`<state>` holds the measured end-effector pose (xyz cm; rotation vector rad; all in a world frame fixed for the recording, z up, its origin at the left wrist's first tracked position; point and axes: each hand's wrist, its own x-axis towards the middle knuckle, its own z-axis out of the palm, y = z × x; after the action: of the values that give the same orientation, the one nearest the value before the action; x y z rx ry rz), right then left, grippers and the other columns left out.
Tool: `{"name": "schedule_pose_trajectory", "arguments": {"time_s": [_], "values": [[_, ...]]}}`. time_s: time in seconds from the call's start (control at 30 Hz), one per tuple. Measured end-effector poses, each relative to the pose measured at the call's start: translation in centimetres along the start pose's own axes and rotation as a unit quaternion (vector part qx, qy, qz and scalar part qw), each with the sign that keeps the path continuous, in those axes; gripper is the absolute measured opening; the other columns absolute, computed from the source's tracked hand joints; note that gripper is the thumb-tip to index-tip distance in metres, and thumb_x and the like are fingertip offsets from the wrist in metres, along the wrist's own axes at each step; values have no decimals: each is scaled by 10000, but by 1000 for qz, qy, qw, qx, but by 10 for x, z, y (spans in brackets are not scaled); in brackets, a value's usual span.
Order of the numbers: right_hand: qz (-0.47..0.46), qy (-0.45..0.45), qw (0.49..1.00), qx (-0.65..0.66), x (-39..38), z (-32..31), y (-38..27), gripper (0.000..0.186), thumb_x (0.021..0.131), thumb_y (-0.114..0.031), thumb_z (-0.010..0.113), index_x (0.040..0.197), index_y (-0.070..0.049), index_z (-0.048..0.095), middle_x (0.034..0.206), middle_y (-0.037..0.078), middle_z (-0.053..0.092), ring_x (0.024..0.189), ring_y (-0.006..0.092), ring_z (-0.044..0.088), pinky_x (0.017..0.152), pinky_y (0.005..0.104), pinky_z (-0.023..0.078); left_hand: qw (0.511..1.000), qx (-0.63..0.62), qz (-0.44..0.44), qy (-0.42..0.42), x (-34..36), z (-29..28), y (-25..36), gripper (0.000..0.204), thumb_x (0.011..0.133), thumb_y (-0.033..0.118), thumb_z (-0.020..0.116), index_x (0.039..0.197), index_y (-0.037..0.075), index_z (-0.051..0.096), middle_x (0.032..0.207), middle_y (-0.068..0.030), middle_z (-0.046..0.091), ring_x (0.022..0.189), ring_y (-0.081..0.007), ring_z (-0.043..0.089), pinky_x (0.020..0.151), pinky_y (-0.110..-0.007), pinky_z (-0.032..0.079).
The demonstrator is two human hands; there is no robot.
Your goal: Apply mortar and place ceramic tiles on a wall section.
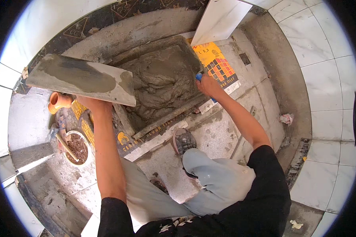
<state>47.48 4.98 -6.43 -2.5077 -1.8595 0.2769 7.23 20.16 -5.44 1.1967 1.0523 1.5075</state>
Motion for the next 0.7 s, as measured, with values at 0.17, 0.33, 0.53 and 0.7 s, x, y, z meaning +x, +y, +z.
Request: {"name": "schedule_pose_trajectory", "arguments": {"time_s": [0.17, 0.33, 0.53, 0.7], "values": [[-139, -79, 975, -152, 8, 31, 17, 484, 882, -389, 515, 840, 85, 606, 778, 246, 634, 821, 371, 650, 691, 482, 520, 966, -247, -17, 79, -5, 20, 26, 224, 935, 159, 463, 1088, 14, 542, 1045, -96, 600, 902, -243, 593, 775, -362, 505], [158, -137, 958, 197, -20, 46, -7, 456, 883, -366, 533, 718, 56, 577, 635, 198, 606, 557, 293, 640, 520, 402, 510, 954, -295, 4, 58, -2, -6, 28, 253, 954, 184, 417, 1120, 25, 522, 1071, -102, 581, 982, -261, 569, 867, -385, 473], [166, -225, 902, 330, -17, 15, -67, 416, 864, -339, 570, 743, 60, 562, 612, 183, 598, 544, 280, 640, 511, 409, 508, 889, -455, -34, 35, 1, 1, 35, 306, 947, 229, 428, 1169, 30, 497, 1110, -112, 563, 1008, -269, 563, 894, -395, 471], [-57, -54, 997, 13, -37, -6, -89, 328, 836, -303, 595, 917, 13, 563, 765, 232, 635, 701, 366, 656, 647, 484, 517, 922, -363, -59, 119, 1, 9, 35, 313, 943, 236, 444, 1170, 28, 499, 1121, -115, 562, 999, -270, 575, 828, -410, 516]]}}
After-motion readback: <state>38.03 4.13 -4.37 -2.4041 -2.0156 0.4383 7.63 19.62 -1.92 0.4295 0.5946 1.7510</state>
